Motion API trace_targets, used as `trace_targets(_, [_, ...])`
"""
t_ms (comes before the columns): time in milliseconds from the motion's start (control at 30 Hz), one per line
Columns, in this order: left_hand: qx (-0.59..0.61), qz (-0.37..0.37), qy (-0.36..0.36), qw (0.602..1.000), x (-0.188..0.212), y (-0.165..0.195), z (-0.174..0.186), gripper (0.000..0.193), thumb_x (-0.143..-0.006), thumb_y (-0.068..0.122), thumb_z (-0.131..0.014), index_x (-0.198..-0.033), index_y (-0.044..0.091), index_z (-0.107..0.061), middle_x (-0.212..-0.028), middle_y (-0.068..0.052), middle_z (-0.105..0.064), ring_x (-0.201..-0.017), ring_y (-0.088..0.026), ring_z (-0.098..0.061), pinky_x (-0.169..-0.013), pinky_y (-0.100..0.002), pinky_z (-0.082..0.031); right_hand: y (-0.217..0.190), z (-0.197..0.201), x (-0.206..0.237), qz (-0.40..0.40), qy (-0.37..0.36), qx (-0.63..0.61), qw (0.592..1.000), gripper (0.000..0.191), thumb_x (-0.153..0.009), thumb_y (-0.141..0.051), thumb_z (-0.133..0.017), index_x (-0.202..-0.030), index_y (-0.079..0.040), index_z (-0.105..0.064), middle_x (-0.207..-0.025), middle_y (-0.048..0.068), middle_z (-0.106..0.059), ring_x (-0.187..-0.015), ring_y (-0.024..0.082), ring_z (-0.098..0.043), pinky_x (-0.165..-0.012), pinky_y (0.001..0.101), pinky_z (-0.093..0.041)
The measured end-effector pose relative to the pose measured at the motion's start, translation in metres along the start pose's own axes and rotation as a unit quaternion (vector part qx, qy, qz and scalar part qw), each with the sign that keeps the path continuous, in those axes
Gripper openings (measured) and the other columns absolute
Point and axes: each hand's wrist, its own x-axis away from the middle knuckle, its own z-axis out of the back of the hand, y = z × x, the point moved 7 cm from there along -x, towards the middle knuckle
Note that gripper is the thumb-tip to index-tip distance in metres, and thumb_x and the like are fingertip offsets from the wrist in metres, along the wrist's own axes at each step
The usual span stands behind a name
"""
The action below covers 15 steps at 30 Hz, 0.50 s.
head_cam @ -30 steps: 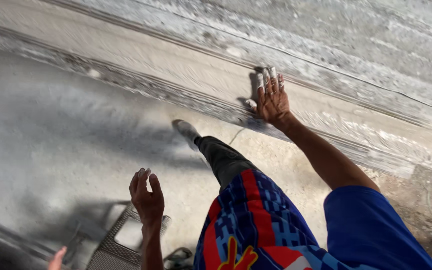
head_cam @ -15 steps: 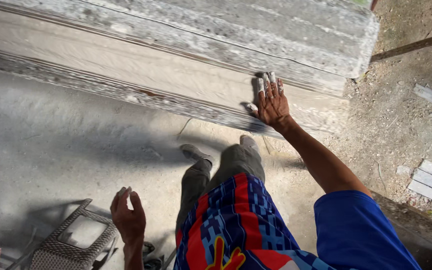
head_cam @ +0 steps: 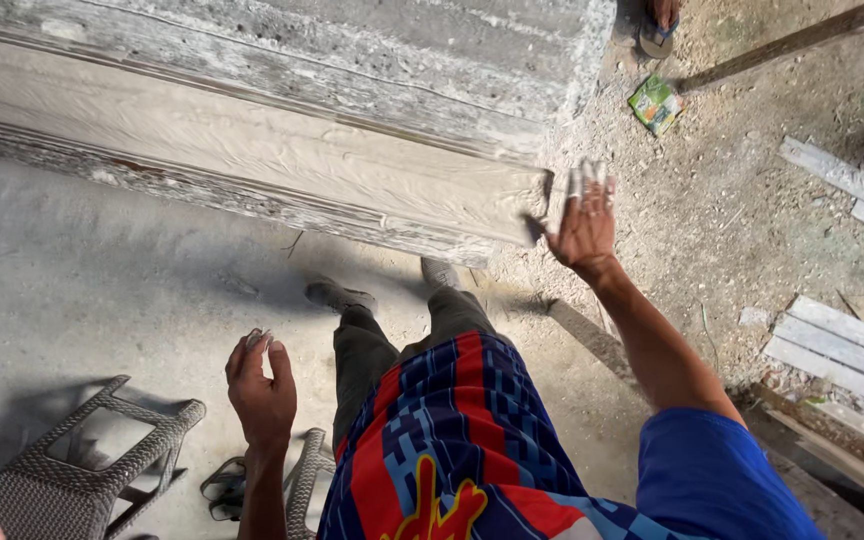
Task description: The person handles a plastic sheet over a long mold, then scoops plaster slurry from a bowl and spreads it by hand along the mold's channels, then mixes more plaster in the bowl with their hand and reaches for a brush.
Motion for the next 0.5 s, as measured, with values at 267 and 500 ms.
trace_targets(267, [0.01,0.033,-0.001,0.999,0.017,0.017,-0.001,0.029,-0.107,0.018,-0.058,-0.118,-0.006,-0.07,-0.124,-0.023,-0.07,-0.127,-0.038,-0.062,-0.107,-0.048,-0.051,0.049,0.005,-0.035,-0.097,0.14,-0.706,0.688,0.02,-0.103,-0.007,-0.053,-0.085,-0.008,-0.062,-0.072,0.006,-0.063,-0.063,0.013,-0.062,-0.063,0.0332,-0.056])
trace_targets(500, [0.011,0.051,0.029,0.998,0.028,0.021,0.002,0.03,-0.107,0.018,-0.059,-0.119,-0.006,-0.07,-0.126,-0.024,-0.069,-0.126,-0.038,-0.062,-0.106,-0.046,-0.052,0.043,-0.055,-0.061,-0.277,0.169,-0.727,0.606,0.024,-0.092,0.002,-0.058,-0.078,-0.014,-0.046,-0.058,-0.001,-0.045,-0.042,0.009,-0.038,-0.033,0.0328,-0.03])
